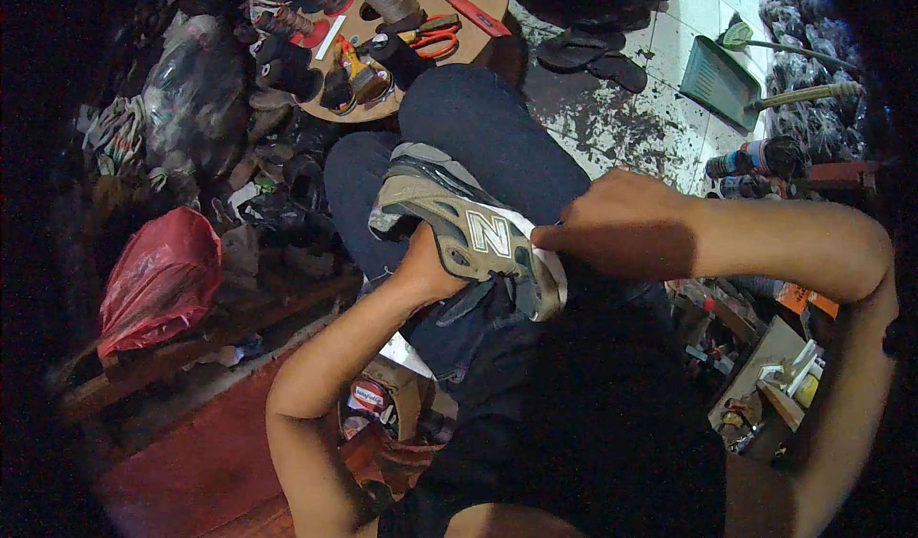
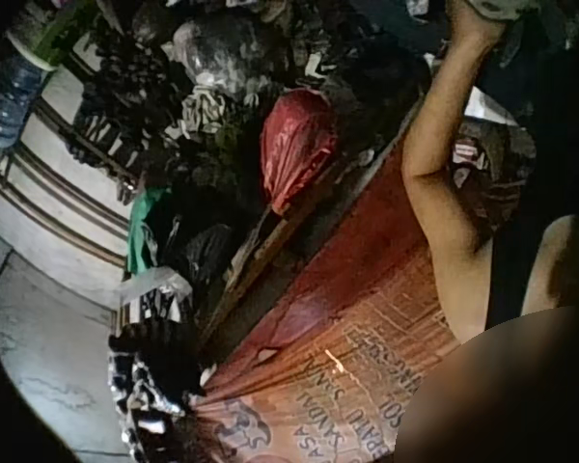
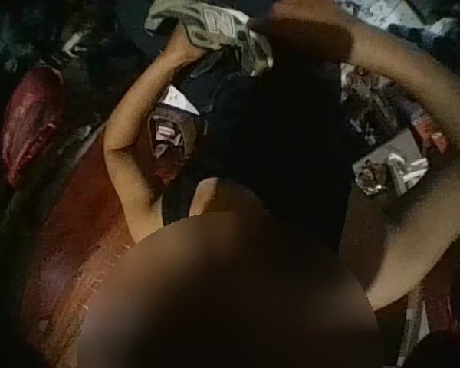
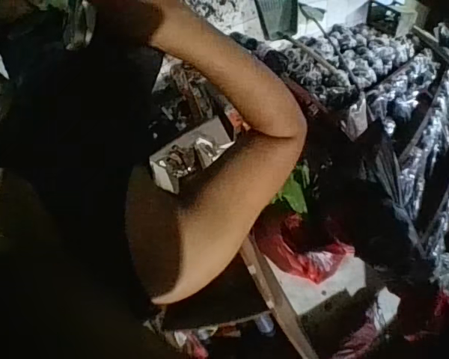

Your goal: The person stitches a sneaker by hand using a needle and thread. They repeatedly insert the needle through the shoe's upper and pull the thread tight to secure the seam.

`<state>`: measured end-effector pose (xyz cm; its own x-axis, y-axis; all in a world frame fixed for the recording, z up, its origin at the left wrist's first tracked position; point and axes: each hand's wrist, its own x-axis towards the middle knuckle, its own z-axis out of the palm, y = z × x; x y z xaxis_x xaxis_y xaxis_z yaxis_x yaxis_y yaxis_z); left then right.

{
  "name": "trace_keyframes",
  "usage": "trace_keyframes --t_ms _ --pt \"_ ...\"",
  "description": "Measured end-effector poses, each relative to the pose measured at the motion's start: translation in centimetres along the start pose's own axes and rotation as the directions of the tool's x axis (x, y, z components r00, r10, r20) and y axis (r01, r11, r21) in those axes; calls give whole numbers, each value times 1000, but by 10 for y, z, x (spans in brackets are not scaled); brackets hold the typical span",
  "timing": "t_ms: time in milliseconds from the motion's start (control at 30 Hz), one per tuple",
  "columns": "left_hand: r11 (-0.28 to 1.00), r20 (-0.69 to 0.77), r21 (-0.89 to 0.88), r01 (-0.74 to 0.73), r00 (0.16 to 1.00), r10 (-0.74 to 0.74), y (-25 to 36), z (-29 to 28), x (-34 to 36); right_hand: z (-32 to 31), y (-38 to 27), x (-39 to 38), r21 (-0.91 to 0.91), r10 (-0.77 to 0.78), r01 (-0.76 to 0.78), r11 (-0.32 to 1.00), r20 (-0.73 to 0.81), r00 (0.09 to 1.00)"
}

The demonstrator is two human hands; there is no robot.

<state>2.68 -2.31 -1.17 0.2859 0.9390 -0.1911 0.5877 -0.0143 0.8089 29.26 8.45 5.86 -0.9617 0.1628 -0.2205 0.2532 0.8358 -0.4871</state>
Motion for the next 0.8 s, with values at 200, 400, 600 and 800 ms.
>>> trace_keyframes --t_ms 200,400,600,800 --pt "993 24 90 70 997 -73 -6 1 1 15 -16 17 -62 -16 16 998 5 1000" --pt "989 40 134 67 997 -73 -14 -1 0 23 -25 21 -16 81 -82 996 -82 993" --pt "997 101 49 -62 993 57 -17 -8 -4 40 -18 2 33 191 -188 982 -153 970" --pt "998 163 -2 -68 984 68 -9 -19 -3 60 -25 -6 -79 222 -258 963 -310 925"
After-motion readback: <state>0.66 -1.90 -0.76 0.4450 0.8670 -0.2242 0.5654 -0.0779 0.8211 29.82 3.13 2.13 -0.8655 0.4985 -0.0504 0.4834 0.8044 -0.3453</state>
